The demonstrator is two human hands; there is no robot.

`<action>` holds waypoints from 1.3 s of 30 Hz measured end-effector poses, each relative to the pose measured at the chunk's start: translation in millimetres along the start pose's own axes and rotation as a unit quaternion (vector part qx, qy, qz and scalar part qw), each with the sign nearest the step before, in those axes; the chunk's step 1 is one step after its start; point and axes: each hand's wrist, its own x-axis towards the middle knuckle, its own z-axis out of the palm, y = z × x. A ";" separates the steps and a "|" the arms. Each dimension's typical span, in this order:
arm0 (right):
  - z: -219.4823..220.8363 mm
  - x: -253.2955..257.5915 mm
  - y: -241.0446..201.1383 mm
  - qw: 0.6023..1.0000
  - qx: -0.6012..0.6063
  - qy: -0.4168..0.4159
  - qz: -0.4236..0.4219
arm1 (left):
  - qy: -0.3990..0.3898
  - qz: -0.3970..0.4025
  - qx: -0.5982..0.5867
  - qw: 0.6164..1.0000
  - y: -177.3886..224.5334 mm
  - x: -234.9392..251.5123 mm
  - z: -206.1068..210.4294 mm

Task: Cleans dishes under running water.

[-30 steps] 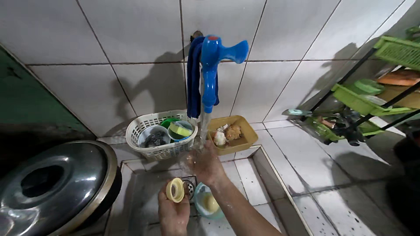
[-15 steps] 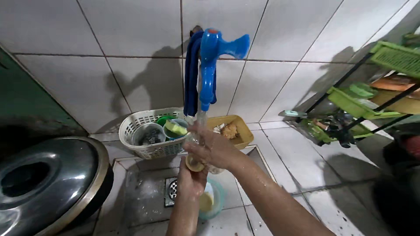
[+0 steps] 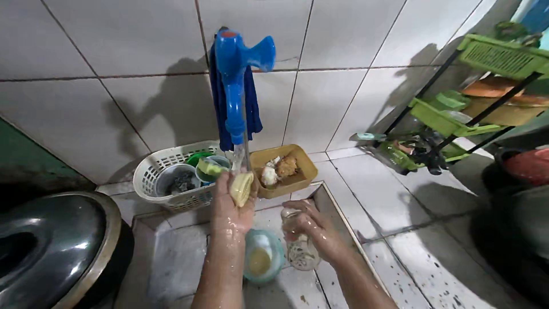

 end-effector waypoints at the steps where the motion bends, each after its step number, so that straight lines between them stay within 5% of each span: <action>1: 6.6 -0.1 -0.5 0.998 0.057 -0.022 -0.002 | 0.000 0.046 0.068 0.997 2.7 -2.4 0.5; 6: 45.8 22.7 -40.6 0.969 0.200 -0.147 0.001 | -0.028 0.218 0.394 0.892 16.0 -13.4 -10.1; 11: 66.1 50.2 -70.8 0.965 0.212 -0.151 -0.025 | -0.102 0.276 0.355 0.887 22.5 -13.1 -51.8; 15: 72.4 53.1 -78.3 0.980 0.069 -0.161 -0.099 | -0.050 0.259 0.295 0.919 -1.7 -17.2 -77.0; 17: 70.9 57.1 -75.0 0.970 -0.117 -0.128 -0.168 | -0.061 0.253 0.367 0.893 -13.7 -20.5 -96.1; 20: 61.5 63.8 -65.7 0.899 -0.338 -0.027 -0.277 | -0.083 0.154 0.581 0.795 -43.7 -30.8 -122.4; 22: 49.4 60.3 -63.8 0.894 -0.321 -0.009 -0.313 | -0.188 0.049 0.717 0.669 -62.4 -36.0 -134.4; 24: 36.5 49.2 -56.0 0.906 -0.278 -0.008 -0.319 | -0.256 0.035 0.779 0.571 -83.2 -37.2 -149.3; 27: 18.1 22.1 -31.0 0.943 -0.217 0.009 -0.251 | -0.254 0.060 0.804 0.534 -90.9 -34.3 -150.8; 29: 5.1 1.7 -11.5 0.965 -0.173 0.029 -0.193 | -0.222 0.025 0.803 0.553 -83.0 -28.0 -140.2; 30: -2.1 -8.9 -1.6 0.973 -0.155 0.040 -0.169 | -0.190 0.001 0.773 0.606 -76.7 -25.3 -135.5; 33: -23.1 -36.2 24.5 0.983 -0.131 0.073 -0.108 | -0.019 -0.012 0.456 0.890 -60.5 -14.1 -125.4; 34: -28.9 -43.4 31.4 0.983 -0.131 0.086 -0.098 | 0.009 -0.014 0.341 0.940 -51.5 -8.8 -118.5; 36: -38.2 -56.2 39.1 0.983 -0.139 0.097 -0.075 | 0.024 -0.024 0.186 0.982 -31.6 0.1 -101.0; 39: -45.2 -67.3 46.9 0.983 -0.145 0.093 -0.066 | -0.001 -0.042 0.100 0.994 -16.1 8.9 -78.7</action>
